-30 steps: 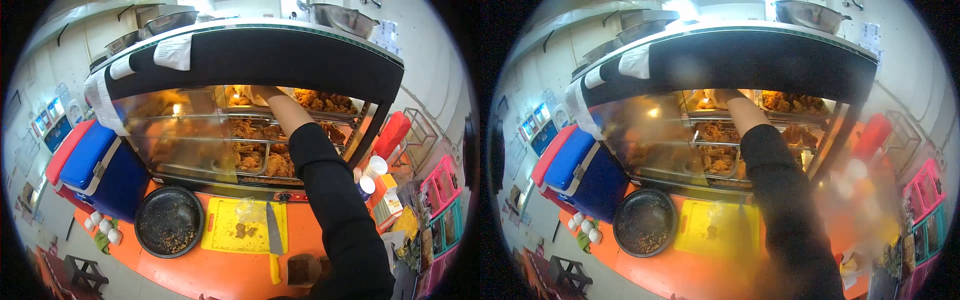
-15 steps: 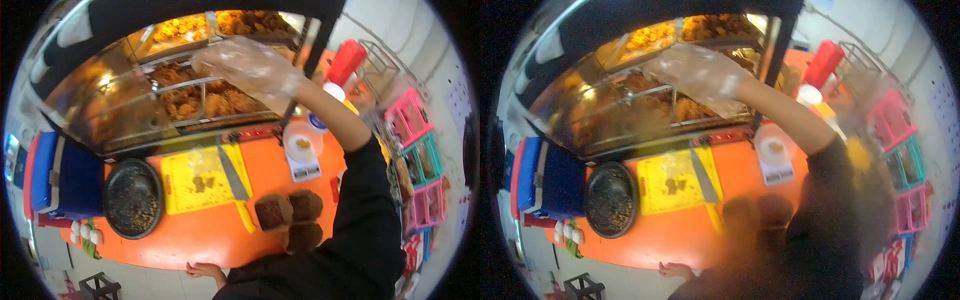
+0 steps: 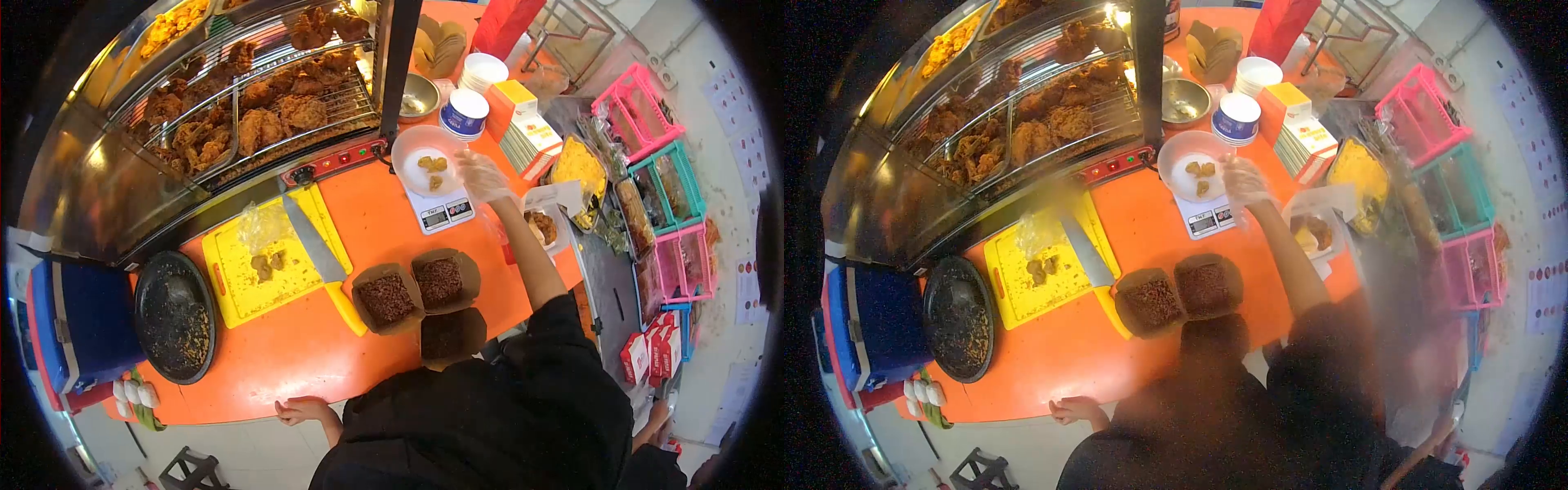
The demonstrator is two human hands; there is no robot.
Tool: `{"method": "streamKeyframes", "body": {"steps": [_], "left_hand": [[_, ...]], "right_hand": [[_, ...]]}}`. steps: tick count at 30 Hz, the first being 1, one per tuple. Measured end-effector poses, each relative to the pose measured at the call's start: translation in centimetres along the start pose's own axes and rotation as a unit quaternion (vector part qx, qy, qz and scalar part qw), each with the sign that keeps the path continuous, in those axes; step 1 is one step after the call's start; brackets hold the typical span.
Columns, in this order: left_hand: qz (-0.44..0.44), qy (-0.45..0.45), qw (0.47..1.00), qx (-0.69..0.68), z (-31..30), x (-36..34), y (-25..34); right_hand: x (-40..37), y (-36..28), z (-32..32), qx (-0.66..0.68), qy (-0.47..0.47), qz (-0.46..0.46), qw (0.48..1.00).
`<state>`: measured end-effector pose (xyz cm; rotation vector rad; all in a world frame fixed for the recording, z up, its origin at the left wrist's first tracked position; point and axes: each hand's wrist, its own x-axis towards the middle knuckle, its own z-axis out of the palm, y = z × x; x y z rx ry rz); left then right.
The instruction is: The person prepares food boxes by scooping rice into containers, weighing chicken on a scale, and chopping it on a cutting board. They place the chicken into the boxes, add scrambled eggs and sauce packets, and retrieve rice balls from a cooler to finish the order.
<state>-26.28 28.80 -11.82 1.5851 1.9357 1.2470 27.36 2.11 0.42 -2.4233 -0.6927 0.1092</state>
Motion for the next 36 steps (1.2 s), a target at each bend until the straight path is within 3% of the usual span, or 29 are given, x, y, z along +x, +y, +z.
{"method": "streamKeyframes", "body": {"steps": [1, 2, 4, 8, 9, 10, 14, 17, 18, 19, 20, 22, 23, 24, 26, 28, 29, 34, 36], "left_hand": [[0.003, -0.002, 1.000, 0.000, 0.2, 0.1, -0.3], [0.003, 0.004, 1.000, 0.016, 0.1, 0.1, -0.3], [0.003, 0.009, 0.999, 0.034, 0.2, 0.2, -0.9], [0.015, 0.005, 0.999, 0.028, 0.2, 0.4, -1.8], [0.016, 0.006, 0.999, 0.036, 0.2, 0.4, -1.9], [0.016, 0.007, 0.999, 0.037, 0.2, 0.4, -1.7], [-0.001, -0.002, 1.000, 0.026, 0.2, 0.1, -0.8], [0.000, -0.001, 1.000, 0.020, 0.1, 0.1, -0.8], [0.006, 0.002, 1.000, 0.028, 0.2, 0.1, -0.9], [0.006, 0.003, 1.000, 0.028, 0.2, 0.1, -0.8], [0.012, 0.004, 0.999, 0.033, 0.1, 0.0, -0.6], [0.018, 0.005, 0.999, 0.039, 0.0, -0.1, -0.2], [-0.001, 0.005, 1.000, 0.026, 0.1, -0.1, -0.1], [-0.021, 0.005, 1.000, 0.013, 0.1, 0.0, 0.0], [-0.006, 0.010, 1.000, 0.015, 0.4, 0.3, -0.8], [0.006, 0.018, 1.000, 0.018, 0.5, 0.6, -1.8], [0.004, 0.017, 1.000, 0.002, 0.6, 0.4, -1.4], [-0.046, 0.010, 0.998, 0.028, 0.2, -0.1, -0.2], [-0.077, 0.028, 0.991, 0.105, 0.3, -0.3, 0.7]], "right_hand": [[-1.1, -0.6, -0.7, 0.225, 0.051, 0.057, 0.971], [-2.1, -1.3, -1.6, 0.225, 0.052, 0.060, 0.971], [-4.0, -2.6, -2.8, 0.043, 0.086, 0.196, 0.976], [-6.9, -0.3, -1.9, 0.185, 0.092, 0.282, 0.937], [-7.1, 2.8, -0.6, 0.463, 0.093, 0.292, 0.832], [-7.2, 5.2, 0.7, 0.701, 0.085, 0.276, 0.652], [-7.7, 7.3, 2.5, 0.668, 0.104, 0.214, 0.705], [-6.5, 4.6, 1.5, 0.702, 0.109, 0.220, 0.669], [-5.6, 0.9, 0.6, 0.393, 0.186, 0.215, 0.875], [-4.9, -1.2, 0.0, 0.028, 0.236, 0.179, 0.955], [-4.1, -1.3, -0.3, 0.029, 0.235, 0.178, 0.955], [-1.8, -1.4, -0.9, -0.004, 0.168, 0.058, 0.984], [-0.8, -1.9, -1.6, -0.003, 0.168, 0.058, 0.984], [0.2, -2.3, -2.4, -0.250, 0.076, 0.000, 0.965], [1.1, -3.4, -3.1, -0.477, -0.019, -0.062, 0.876], [1.5, -4.5, -3.5, -0.391, -0.139, 0.110, 0.903], [1.5, -3.7, -2.8, -0.368, -0.154, 0.130, 0.908], [1.2, 2.0, 1.2, -0.310, -0.198, 0.067, 0.927], [0.9, -1.5, 0.0, -0.343, -0.223, 0.103, 0.907]]}}
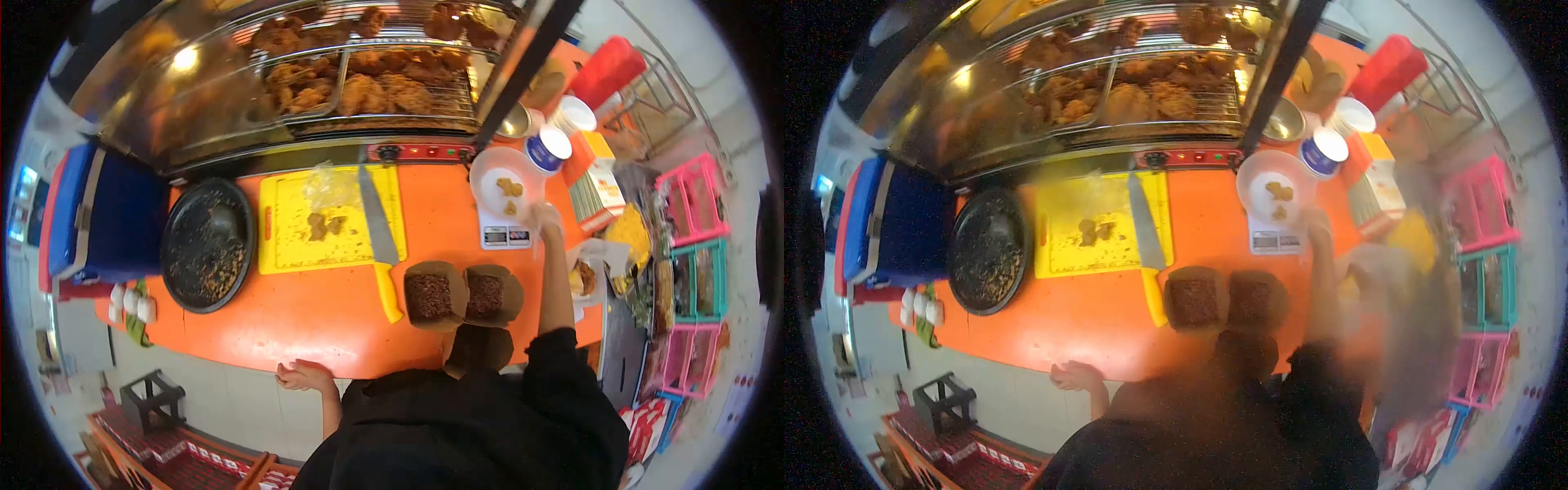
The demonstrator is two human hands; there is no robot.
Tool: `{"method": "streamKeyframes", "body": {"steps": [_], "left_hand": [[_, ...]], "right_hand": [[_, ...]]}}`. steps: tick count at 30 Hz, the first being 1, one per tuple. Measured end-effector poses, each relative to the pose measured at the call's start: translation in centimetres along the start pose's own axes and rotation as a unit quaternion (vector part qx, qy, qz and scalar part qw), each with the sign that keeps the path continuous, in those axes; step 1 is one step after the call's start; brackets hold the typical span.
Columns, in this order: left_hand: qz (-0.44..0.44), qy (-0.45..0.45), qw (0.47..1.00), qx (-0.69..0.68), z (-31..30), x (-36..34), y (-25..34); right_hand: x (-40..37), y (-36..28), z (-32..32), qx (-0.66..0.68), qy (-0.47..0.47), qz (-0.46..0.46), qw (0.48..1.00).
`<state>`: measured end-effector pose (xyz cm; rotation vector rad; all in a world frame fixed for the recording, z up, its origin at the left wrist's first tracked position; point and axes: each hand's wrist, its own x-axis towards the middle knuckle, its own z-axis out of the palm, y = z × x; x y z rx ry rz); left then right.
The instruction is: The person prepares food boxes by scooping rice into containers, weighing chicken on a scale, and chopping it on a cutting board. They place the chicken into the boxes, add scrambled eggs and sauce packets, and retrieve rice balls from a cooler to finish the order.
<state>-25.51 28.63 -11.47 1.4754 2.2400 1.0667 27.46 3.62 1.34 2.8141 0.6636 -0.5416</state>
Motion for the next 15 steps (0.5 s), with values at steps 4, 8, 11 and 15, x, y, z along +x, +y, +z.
{"method": "streamKeyframes", "body": {"steps": [4, 8, 11, 15], "left_hand": [[-0.022, -0.029, 0.997, 0.067, -0.1, 0.0, -0.3], [0.013, -0.052, 0.998, 0.022, -1.1, -0.2, 0.9], [0.044, -0.047, 0.997, -0.030, -1.0, 0.1, 0.5], [0.024, -0.052, 0.998, -0.034, -1.2, -0.1, 0.9]], "right_hand": [[-3.5, -5.9, -4.0, 0.039, 0.019, -0.081, 0.996], [-4.7, -16.9, -6.4, 0.067, 0.019, -0.270, 0.960], [-4.2, -26.1, -6.1, 0.052, 0.049, -0.389, 0.918], [-2.2, -37.1, -6.7, 0.220, 0.138, -0.329, 0.908]]}}
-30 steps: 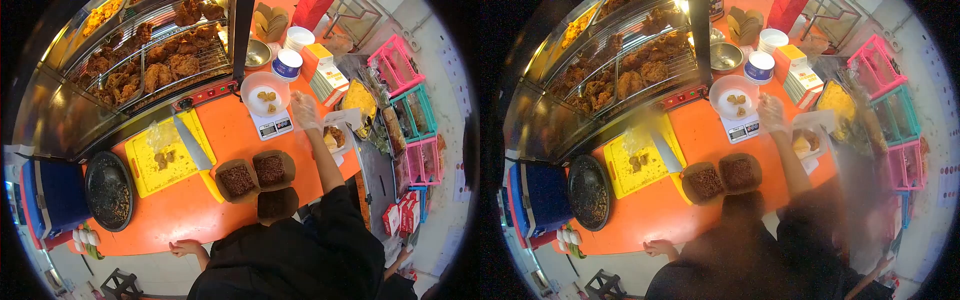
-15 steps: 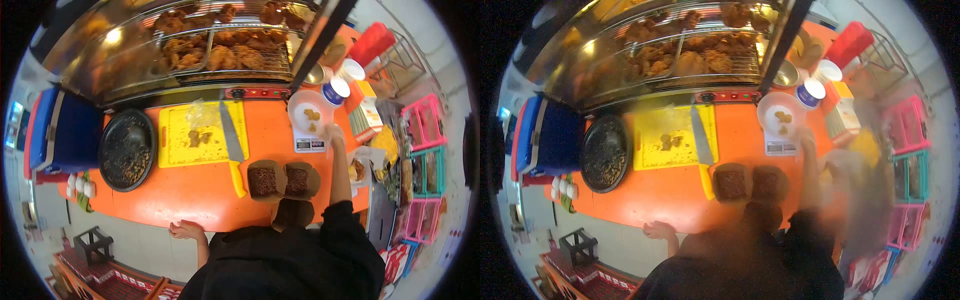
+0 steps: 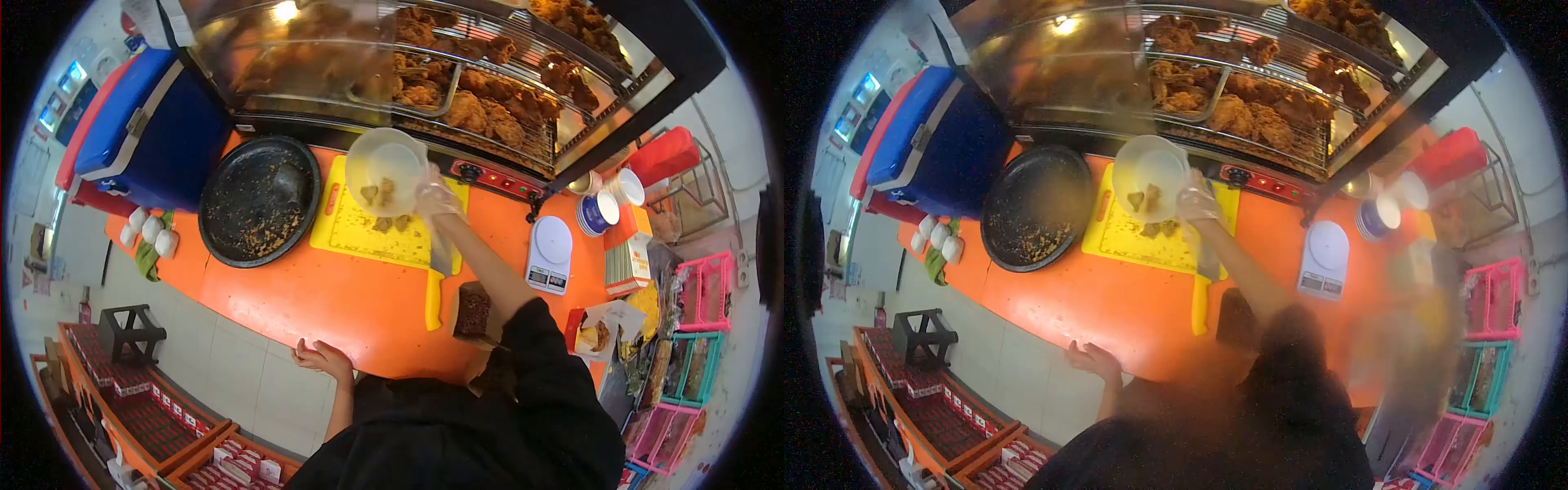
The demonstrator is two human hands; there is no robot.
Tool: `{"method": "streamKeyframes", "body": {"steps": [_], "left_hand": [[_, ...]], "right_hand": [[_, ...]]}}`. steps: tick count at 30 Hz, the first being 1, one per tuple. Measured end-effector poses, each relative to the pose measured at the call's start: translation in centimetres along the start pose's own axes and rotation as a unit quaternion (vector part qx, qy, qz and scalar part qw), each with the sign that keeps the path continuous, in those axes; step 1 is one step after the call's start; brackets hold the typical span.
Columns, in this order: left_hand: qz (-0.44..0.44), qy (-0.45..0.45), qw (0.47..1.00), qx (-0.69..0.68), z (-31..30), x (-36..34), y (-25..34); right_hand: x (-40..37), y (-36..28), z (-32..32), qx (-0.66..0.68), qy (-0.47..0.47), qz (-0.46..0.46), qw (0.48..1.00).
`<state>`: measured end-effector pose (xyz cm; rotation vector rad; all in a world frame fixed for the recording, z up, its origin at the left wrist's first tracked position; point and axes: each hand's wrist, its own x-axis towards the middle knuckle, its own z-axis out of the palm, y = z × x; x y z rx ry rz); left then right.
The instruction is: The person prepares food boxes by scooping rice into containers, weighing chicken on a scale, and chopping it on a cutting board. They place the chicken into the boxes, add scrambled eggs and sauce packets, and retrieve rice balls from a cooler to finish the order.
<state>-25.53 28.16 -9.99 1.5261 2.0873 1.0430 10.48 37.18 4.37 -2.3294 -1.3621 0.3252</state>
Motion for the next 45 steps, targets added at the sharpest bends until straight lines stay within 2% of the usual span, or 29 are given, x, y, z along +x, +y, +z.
{"method": "streamKeyframes", "body": {"steps": [1, 2, 4, 5, 7, 8, 10, 13, 14, 16, 17, 19, 21, 23, 27, 29, 30, 31, 32, 33, 34, 35, 36, 37, 38, 39, 40, 41, 45], "left_hand": [[0.003, 0.003, 1.000, -0.008, 0.2, 0.1, -0.3], [0.009, 0.005, 1.000, -0.030, 0.2, 0.2, -0.3], [0.013, 0.009, 0.999, -0.049, 0.2, 0.1, 0.1], [0.018, 0.010, 0.997, -0.069, 0.1, 0.2, 0.3], [0.022, 0.005, 0.997, -0.069, -0.2, 0.3, 0.5], [0.027, -0.001, 0.997, -0.071, -0.3, 0.2, 0.7], [0.013, -0.001, 0.997, -0.076, -0.5, 0.2, 1.4], [0.002, -0.007, 0.996, -0.088, -0.6, 0.1, 1.5], [-0.001, -0.010, 0.996, -0.094, -0.6, 0.2, 1.5], [0.020, -0.015, 0.998, -0.061, -0.4, 0.2, 0.5], [0.035, -0.016, 0.999, -0.030, -0.3, 0.2, 0.0], [0.060, -0.057, 0.996, 0.020, -1.0, 0.2, 0.0], [0.020, -0.027, 0.999, 0.023, -0.5, 0.3, -0.3], [0.008, -0.002, 1.000, -0.025, -0.5, 0.2, 1.1], [0.028, 0.006, 0.999, -0.024, -0.1, 0.1, 0.2], [0.015, 0.034, 0.997, -0.067, 0.6, 0.0, -0.7], [0.021, 0.029, 0.999, -0.019, 0.3, 0.0, -0.3], [0.026, 0.025, 0.999, 0.029, 0.2, 0.0, -0.3], [0.031, 0.016, 0.998, 0.044, 0.3, 0.2, -1.1], [0.021, 0.031, 0.998, -0.043, 0.6, 0.1, -0.8], [0.022, 0.036, 0.998, -0.048, 0.7, 0.1, -0.4], [0.023, 0.039, 0.998, -0.049, 0.4, 0.0, -0.1], [0.021, 0.046, 0.997, -0.052, -0.2, 0.0, 0.2], [0.028, 0.017, 0.999, 0.008, -0.9, 0.1, 0.7], [0.035, -0.013, 0.997, 0.067, -1.4, 0.1, 1.1], [0.032, -0.008, 0.997, 0.063, -1.5, 0.0, 1.4], [0.034, -0.007, 0.997, 0.072, -1.6, 0.0, 1.6], [0.035, -0.005, 0.996, 0.081, -1.8, 0.0, 2.1], [0.012, -0.014, 0.998, 0.064, -2.2, 0.0, 3.0]], "right_hand": [[1.5, -2.0, 0.7, 0.104, 0.045, 0.096, 0.989], [2.0, -3.0, 1.4, 0.105, 0.043, 0.093, 0.989], [2.6, -4.2, 2.6, 0.018, 0.090, 0.000, 0.996], [3.3, -4.0, 4.3, 0.019, 0.089, 0.000, 0.996], [4.2, -3.2, 7.2, 0.036, 0.228, -0.184, 0.956], [3.2, -4.4, 5.7, 0.035, 0.226, -0.184, 0.956], [0.6, -6.5, 2.3, -0.194, 0.093, -0.216, 0.952], [-1.0, -6.7, -0.1, -0.293, 0.051, -0.176, 0.939], [-1.7, -5.3, -0.3, -0.293, 0.052, -0.169, 0.939], [-4.1, 0.7, -1.1, -0.433, 0.112, -0.146, 0.882], [-5.6, 3.9, -1.8, -0.503, 0.137, -0.130, 0.843], [-9.5, 6.0, -6.9, -0.511, 0.128, -0.070, 0.847], [-14.4, 11.7, -10.1, -0.416, 0.050, 0.050, 0.907], [-18.6, 18.2, -10.9, -0.282, -0.009, 0.205, 0.937], [-23.2, 27.9, -8.2, -0.123, -0.026, 0.389, 0.912], [-23.4, 29.6, -8.0, -0.118, 0.002, 0.438, 0.891], [-23.2, 30.0, -8.2, -0.131, 0.038, 0.460, 0.878], [-23.0, 30.6, -8.6, -0.167, 0.096, 0.480, 0.856], [-22.5, 32.7, -7.4, -0.238, 0.225, 0.492, 0.806], [-20.8, 24.6, -13.3, -0.246, 0.122, 0.453, 0.848], [-18.8, 15.0, -19.8, -0.243, 0.027, 0.402, 0.883], [-16.7, 11.7, -21.3, -0.346, 0.038, 0.289, 0.892], [-14.6, 8.4, -22.8, -0.461, 0.064, 0.178, 0.867], [-11.8, 7.2, -22.8, -0.149, 0.249, 0.045, 0.956], [-8.9, 5.9, -22.8, 0.142, 0.329, -0.175, 0.917], [-5.8, 2.3, -24.7, 0.045, 0.336, -0.225, 0.914], [-2.8, -0.7, -26.5, -0.101, 0.343, -0.226, 0.906], [0.6, -2.7, -27.8, -0.169, 0.347, -0.232, 0.893], [13.9, -5.6, -32.9, -0.260, 0.341, -0.131, 0.894]]}}
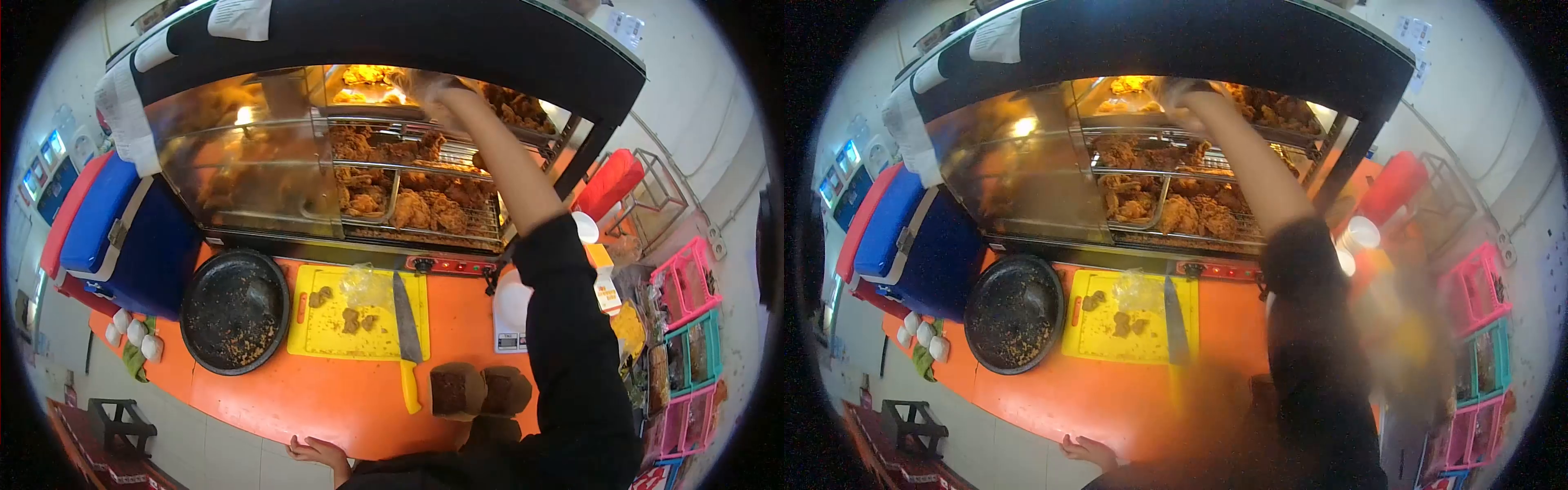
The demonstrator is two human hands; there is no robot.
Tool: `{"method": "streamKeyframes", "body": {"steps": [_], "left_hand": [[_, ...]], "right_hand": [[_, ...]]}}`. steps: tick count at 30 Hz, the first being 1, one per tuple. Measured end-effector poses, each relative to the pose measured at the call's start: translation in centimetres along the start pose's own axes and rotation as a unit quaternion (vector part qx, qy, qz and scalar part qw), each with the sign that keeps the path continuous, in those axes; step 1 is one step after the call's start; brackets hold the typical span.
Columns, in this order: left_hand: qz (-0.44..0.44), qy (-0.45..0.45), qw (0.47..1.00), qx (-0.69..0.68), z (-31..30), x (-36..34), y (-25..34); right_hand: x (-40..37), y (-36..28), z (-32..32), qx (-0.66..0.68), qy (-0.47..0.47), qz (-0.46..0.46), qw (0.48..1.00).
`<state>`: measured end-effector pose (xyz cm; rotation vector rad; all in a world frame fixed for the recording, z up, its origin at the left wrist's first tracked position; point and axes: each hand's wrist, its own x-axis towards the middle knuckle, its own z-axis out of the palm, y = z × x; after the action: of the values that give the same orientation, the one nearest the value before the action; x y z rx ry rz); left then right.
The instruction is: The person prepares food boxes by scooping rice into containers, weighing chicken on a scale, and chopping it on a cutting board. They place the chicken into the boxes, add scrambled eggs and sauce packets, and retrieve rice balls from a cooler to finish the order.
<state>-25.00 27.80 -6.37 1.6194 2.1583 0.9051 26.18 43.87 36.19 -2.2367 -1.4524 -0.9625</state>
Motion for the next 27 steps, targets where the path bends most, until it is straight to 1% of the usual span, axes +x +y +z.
{"method": "streamKeyframes", "body": {"steps": [1, 2, 4, 5, 6, 8, 12, 14, 15, 17, 18, 20, 21, 22, 24, 25, 26, 27], "left_hand": [[0.001, -0.017, 1.000, 0.007, -0.6, -0.1, 0.5], [0.002, -0.014, 1.000, 0.005, -0.2, -0.1, 0.6], [-0.014, 0.025, 0.998, -0.050, 1.2, -0.1, -0.5], [-0.008, 0.045, 0.988, -0.145, 2.2, 0.3, -1.2], [-0.010, 0.044, 0.989, -0.142, 2.5, 0.1, -2.2], [-0.008, -0.022, 1.000, 0.004, 0.2, -0.1, -0.4], [-0.017, -0.032, 0.999, 0.030, -0.5, 0.0, 1.0], [-0.015, 0.009, 0.999, -0.034, 0.1, -0.1, 0.8], [-0.013, 0.009, 0.999, -0.035, 0.0, -0.1, 0.7], [0.002, -0.033, 0.999, 0.012, -0.5, 0.0, 0.3], [0.004, -0.034, 0.999, 0.014, -0.4, 0.0, 0.2], [0.003, -0.017, 0.999, -0.032, 0.1, -0.1, -0.2], [-0.030, -0.019, 0.995, -0.088, 0.1, -0.1, 0.6], [-0.020, -0.031, 0.996, -0.077, 0.5, 0.1, 0.2], [-0.025, 0.016, 0.994, -0.101, 2.0, 0.1, -1.6], [-0.014, 0.004, 0.998, -0.065, 1.9, 0.0, -2.1], [-0.004, -0.011, 0.998, -0.060, 1.9, 0.0, -2.3], [-0.023, -0.007, 0.995, -0.101, 2.0, 0.1, -2.3]], "right_hand": [[2.1, 0.3, 1.2, -0.018, -0.014, 0.020, 1.000], [3.7, 0.7, 2.3, -0.029, -0.030, 0.037, 0.998], [5.7, 0.8, 4.1, -0.044, -0.056, 0.058, 0.996], [6.2, 0.6, 4.6, -0.048, -0.067, 0.062, 0.995], [6.5, 0.5, 5.1, -0.051, -0.076, 0.060, 0.994], [6.5, 0.3, 5.5, -0.053, -0.096, 0.051, 0.993], [5.9, 0.7, 5.1, -0.051, -0.114, 0.026, 0.992], [5.9, 1.2, 4.6, -0.049, -0.120, 0.014, 0.991], [5.9, 1.4, 4.3, -0.048, -0.124, 0.007, 0.991], [5.7, 1.7, 3.5, -0.044, -0.130, -0.006, 0.991], [5.5, 1.9, 3.0, -0.038, -0.132, -0.019, 0.990], [4.2, 1.6, 1.6, -0.031, -0.134, -0.039, 0.990], [3.0, 1.6, 0.7, -0.027, -0.135, -0.054, 0.989], [1.9, 1.7, -0.3, -0.024, -0.138, -0.071, 0.988], [-2.9, 1.4, -2.7, -0.024, -0.148, -0.103, 0.983], [-6.0, 1.5, -3.9, -0.030, -0.150, -0.123, 0.980], [-8.8, 1.9, -4.7, -0.039, -0.148, -0.140, 0.978], [-11.4, 3.3, -4.1, -0.066, -0.087, -0.181, 0.977]]}}
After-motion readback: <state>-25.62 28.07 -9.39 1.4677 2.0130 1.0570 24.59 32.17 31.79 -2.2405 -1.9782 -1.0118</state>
